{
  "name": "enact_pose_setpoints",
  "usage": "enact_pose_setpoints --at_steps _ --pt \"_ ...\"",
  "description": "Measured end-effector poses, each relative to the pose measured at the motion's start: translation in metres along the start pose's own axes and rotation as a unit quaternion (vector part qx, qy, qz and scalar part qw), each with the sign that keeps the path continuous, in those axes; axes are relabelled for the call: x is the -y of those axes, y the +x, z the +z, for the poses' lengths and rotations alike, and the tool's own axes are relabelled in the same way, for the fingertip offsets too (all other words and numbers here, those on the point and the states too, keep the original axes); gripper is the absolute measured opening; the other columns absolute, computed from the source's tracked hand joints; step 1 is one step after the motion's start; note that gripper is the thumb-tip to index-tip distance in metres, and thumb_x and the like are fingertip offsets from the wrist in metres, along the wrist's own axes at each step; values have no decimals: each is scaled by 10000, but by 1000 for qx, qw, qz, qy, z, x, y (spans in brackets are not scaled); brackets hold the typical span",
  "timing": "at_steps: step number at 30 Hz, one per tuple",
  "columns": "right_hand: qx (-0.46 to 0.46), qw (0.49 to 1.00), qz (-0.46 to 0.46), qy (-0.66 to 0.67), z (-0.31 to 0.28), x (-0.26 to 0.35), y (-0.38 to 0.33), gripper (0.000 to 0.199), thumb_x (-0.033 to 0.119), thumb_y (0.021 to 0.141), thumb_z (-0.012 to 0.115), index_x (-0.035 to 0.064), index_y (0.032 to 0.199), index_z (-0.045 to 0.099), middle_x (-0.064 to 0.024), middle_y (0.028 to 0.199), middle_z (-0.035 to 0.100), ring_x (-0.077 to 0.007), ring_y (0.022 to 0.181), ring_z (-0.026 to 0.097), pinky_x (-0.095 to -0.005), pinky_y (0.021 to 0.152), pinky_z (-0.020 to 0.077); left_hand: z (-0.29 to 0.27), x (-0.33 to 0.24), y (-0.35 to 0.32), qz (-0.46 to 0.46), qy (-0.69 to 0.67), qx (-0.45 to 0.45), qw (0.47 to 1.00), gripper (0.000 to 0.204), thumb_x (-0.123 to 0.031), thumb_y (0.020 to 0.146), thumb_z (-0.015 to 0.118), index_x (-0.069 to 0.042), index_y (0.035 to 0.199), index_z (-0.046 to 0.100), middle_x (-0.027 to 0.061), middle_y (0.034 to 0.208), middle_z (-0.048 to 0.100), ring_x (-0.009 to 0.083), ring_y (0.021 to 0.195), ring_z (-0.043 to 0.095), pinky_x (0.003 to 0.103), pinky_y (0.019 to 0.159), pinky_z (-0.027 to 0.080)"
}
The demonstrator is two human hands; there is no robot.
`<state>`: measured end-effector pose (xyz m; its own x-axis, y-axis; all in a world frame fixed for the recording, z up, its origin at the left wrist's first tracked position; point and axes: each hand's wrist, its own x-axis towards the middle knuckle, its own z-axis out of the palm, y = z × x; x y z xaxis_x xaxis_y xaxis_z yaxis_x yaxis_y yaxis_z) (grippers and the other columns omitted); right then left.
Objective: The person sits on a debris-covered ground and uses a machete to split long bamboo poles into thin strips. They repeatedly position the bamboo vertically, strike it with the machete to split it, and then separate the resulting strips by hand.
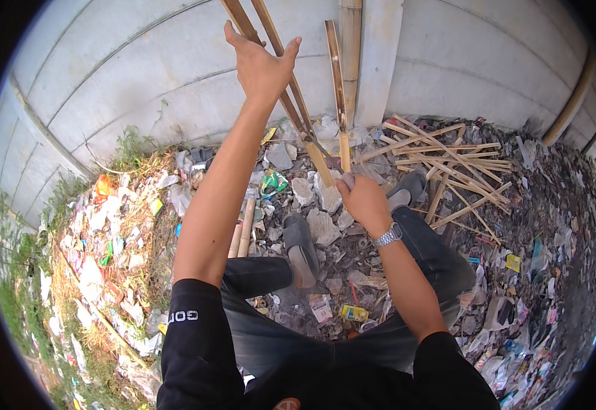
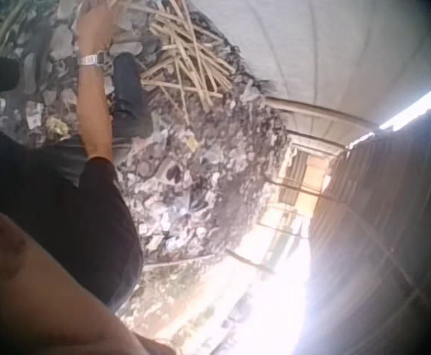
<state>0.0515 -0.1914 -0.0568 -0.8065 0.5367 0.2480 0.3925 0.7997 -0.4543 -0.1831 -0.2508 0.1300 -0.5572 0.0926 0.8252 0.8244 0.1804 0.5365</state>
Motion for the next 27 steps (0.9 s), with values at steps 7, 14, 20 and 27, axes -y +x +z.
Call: enact_pose_setpoints --at_steps 7,14,20,27 --pt "48 996 26 68 109 -27 -25 231 237 915 630 10 949 599 -258 906 653 -464 862 661 -540 754 537 28 57 -28 -104 102 -33 989 627 -261 817 728 62 1211 361 256 878 684 458 819 684 549 778 524" --pt "100 945 112 289 153 -35 -20 239 141 801 651 -40 954 619 -236 740 655 -443 739 666 -477 712 545 18 125 -22 -108 23 -56 992 480 -214 830 697 49 1086 388 245 792 666 431 704 702 503 664 557" --pt "173 815 227 505 215 -50 -12 287 205 827 700 -66 870 617 -220 657 620 -370 650 665 -449 656 540 30 121 -12 -107 -109 -15 988 440 -160 867 681 80 1053 362 232 859 664 308 647 750 368 547 603" --pt "1 961 122 250 159 10 -18 551 483 929 677 -61 855 633 -314 777 657 -509 778 662 -531 684 531 29 131 -38 -84 -88 -3 993 363 -102 892 619 52 1050 331 232 735 697 320 628 742 400 591 587"
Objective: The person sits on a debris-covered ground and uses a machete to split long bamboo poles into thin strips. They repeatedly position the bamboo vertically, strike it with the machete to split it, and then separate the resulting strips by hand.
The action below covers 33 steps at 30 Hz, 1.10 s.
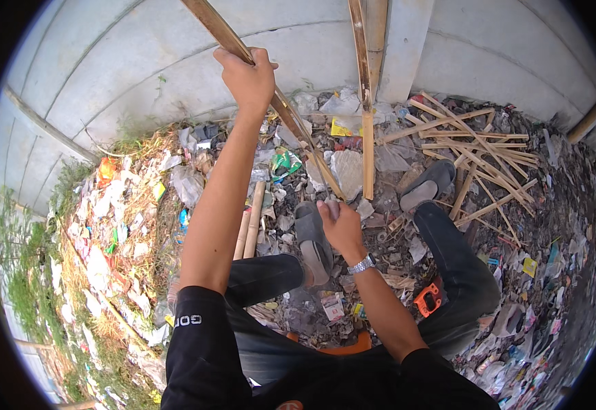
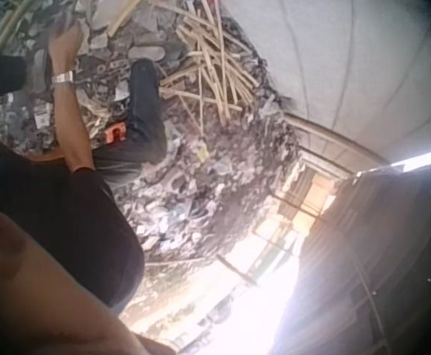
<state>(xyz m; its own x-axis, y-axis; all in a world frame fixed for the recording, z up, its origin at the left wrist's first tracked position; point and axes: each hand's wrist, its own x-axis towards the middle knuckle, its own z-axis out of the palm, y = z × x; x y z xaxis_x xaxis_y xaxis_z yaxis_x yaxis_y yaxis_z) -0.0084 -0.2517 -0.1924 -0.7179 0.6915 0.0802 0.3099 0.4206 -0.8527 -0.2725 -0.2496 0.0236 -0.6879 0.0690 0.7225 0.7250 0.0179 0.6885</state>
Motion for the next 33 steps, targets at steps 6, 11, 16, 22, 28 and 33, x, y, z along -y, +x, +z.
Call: enact_pose_setpoints --at_steps 6,11,16,22,28,33 --pt "3 994 73 -78 1 -49 -1 578 477 1013 537 -66 845 644 -336 805 658 -520 828 660 -561 723 525 14 -31 -13 13 -22 33 999 351 -82 900 610 55 1046 321 234 755 696 326 622 739 392 563 589" --pt "18 993 63 -96 19 -127 4 622 490 1020 519 -96 865 657 -354 784 639 -550 826 632 -567 718 506 2 -12 7 -26 -9 23 999 404 -73 891 621 74 1107 313 221 782 697 300 612 736 373 558 593" --pt "254 817 303 419 20 -157 2 691 691 982 463 37 785 567 -90 547 502 -293 446 488 -425 496 416 -11 0 2 -42 -63 -5 997 393 -57 890 597 84 1167 358 173 793 694 248 572 713 341 528 583" --pt "228 697 395 554 64 -134 -56 705 786 945 428 104 785 503 36 520 332 -119 370 312 -330 439 360 -28 21 6 -73 -132 -32 988 260 -32 912 495 16 1155 416 114 749 612 180 510 604 328 483 546" --pt "163 805 363 441 59 -103 -68 674 724 973 466 75 807 540 0 549 446 -116 403 412 -326 426 417 -74 28 -2 -147 -188 -102 966 216 -62 939 429 -9 1146 395 69 710 471 156 477 479 334 440 458" --pt "179 865 274 381 -3 -81 -49 606 605 1015 516 57 758 555 -13 586 472 -102 437 447 -290 410 397 -129 -36 51 -89 -185 -177 963 241 -46 937 438 43 1160 444 62 712 452 149 518 425 341 464 386"
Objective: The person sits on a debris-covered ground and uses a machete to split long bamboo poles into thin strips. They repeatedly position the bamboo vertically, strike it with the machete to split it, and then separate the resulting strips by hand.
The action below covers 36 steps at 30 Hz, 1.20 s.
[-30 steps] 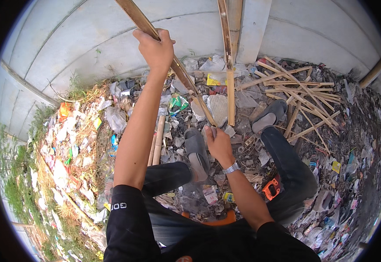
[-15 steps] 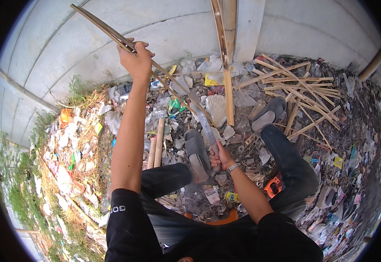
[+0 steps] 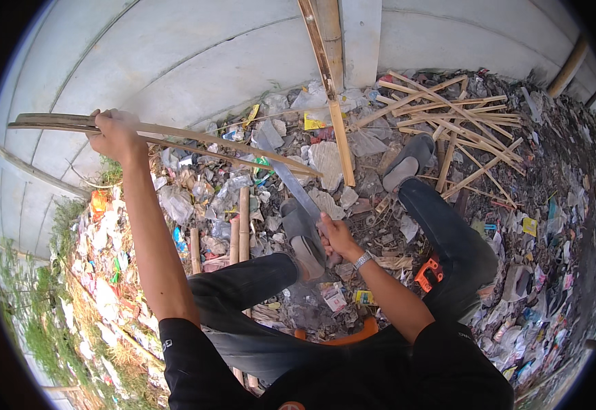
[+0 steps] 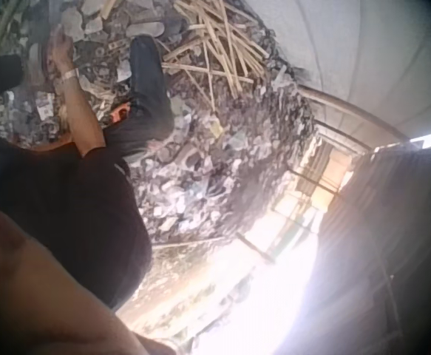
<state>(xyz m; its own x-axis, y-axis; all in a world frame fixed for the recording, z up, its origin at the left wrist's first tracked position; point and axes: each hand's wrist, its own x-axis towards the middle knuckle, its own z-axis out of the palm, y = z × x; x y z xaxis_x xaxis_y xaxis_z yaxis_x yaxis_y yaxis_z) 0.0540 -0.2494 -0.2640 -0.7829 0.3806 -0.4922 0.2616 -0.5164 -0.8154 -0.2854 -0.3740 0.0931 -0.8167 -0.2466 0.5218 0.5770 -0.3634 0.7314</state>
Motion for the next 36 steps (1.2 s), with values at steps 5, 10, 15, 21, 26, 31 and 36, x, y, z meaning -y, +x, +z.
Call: enact_pose_setpoints --at_steps 5,10,15,21,26,31,36 --pt "114 990 78 9 -66 64 -21 611 591 1012 549 12 829 624 3 627 476 -75 482 461 -257 407 373 -12 -73 69 -21 9 30 999 120 -57 984 469 1 889 426 62 707 444 167 527 414 353 491 385" --pt "16 888 -250 -385 -110 93 -90 587 581 900 709 -2 856 652 -110 621 548 -233 491 524 -367 484 461 -32 -58 103 -69 14 -18 997 134 -72 987 506 57 1014 486 71 743 456 163 540 427 331 496 397" --pt "-207 783 -234 -538 -182 73 -153 463 460 850 785 6 846 694 -214 734 670 -387 679 658 -463 651 520 -164 -107 265 14 36 -191 981 195 -44 919 561 120 998 492 139 782 546 185 548 499 294 433 384" --pt "-272 862 -229 -362 -162 30 -120 484 415 876 756 -55 806 663 -261 734 646 -422 743 669 -470 685 518 -145 -148 227 51 -52 -322 944 259 -38 940 558 179 990 426 214 825 567 277 556 538 393 445 471" --pt "-219 864 -218 -397 -120 40 -108 513 404 875 738 -54 693 595 -261 717 633 -439 722 650 -470 679 507 -96 -135 172 -18 -195 -366 910 248 92 903 416 170 1125 338 257 902 566 293 590 529 409 449 479" --pt "-184 852 -189 -452 -120 19 -105 511 418 855 756 -47 704 610 -249 720 644 -436 714 660 -475 680 514 139 -40 -60 -270 -328 -167 890 253 -82 1012 435 131 1140 484 231 1136 590 324 944 605 502 906 531" --pt "-141 831 -165 -512 -126 9 -108 504 450 840 754 -44 789 662 -251 748 660 -441 741 668 -490 702 523 205 -29 -327 -316 47 710 627 1103 -568 818 775 33 1573 241 322 1591 282 423 1514 238 504 1234 214"
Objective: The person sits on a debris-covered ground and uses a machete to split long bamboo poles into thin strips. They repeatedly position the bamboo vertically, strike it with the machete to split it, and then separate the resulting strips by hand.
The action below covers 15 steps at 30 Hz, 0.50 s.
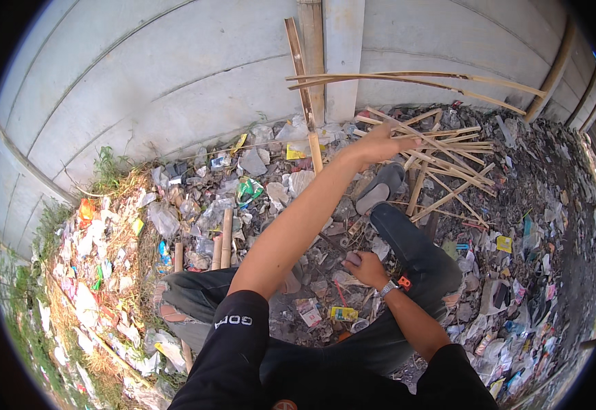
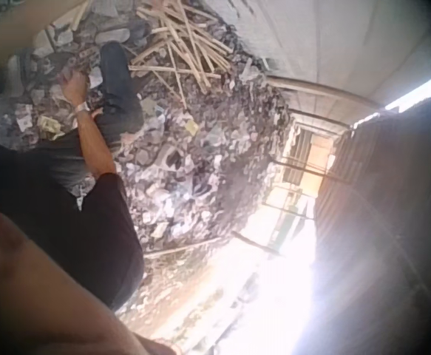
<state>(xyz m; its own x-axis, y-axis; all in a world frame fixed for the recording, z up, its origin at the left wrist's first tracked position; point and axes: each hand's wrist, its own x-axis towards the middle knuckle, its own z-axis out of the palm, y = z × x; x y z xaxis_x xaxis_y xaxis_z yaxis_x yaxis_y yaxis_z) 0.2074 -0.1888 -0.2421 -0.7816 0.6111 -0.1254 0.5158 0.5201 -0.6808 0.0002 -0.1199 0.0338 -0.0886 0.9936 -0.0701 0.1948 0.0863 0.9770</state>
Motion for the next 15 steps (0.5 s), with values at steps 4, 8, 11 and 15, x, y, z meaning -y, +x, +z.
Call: enact_pose_setpoints --at_steps 4,8,11,15 --pt "31 999 16 -21 -2 -7 -1 501 449 839 740 -50 833 692 -264 780 671 -438 768 677 -500 718 530 44 81 4 35 252 93 963 976 -536 865 750 43 1534 338 307 1578 325 407 1497 299 475 1210 283" --pt "36 999 36 10 3 -14 9 501 435 844 732 -64 833 693 -274 772 668 -437 768 680 -497 726 537 -23 135 5 -37 75 -75 994 869 -426 879 770 59 1489 385 271 1432 498 338 1304 523 427 1091 424" --pt "48 996 53 46 0 -3 22 486 409 849 731 -75 837 685 -281 778 670 -438 768 681 -493 729 541 -102 181 12 -137 28 -251 958 779 -324 873 798 92 1421 432 218 1247 628 260 1091 634 372 941 507" --pt "35 995 68 57 -16 -2 27 459 383 855 726 -72 831 669 -282 779 673 -438 766 683 -497 718 541 -149 217 37 -158 17 -347 924 784 -281 846 825 133 1384 431 209 1173 662 248 1039 655 358 903 528"
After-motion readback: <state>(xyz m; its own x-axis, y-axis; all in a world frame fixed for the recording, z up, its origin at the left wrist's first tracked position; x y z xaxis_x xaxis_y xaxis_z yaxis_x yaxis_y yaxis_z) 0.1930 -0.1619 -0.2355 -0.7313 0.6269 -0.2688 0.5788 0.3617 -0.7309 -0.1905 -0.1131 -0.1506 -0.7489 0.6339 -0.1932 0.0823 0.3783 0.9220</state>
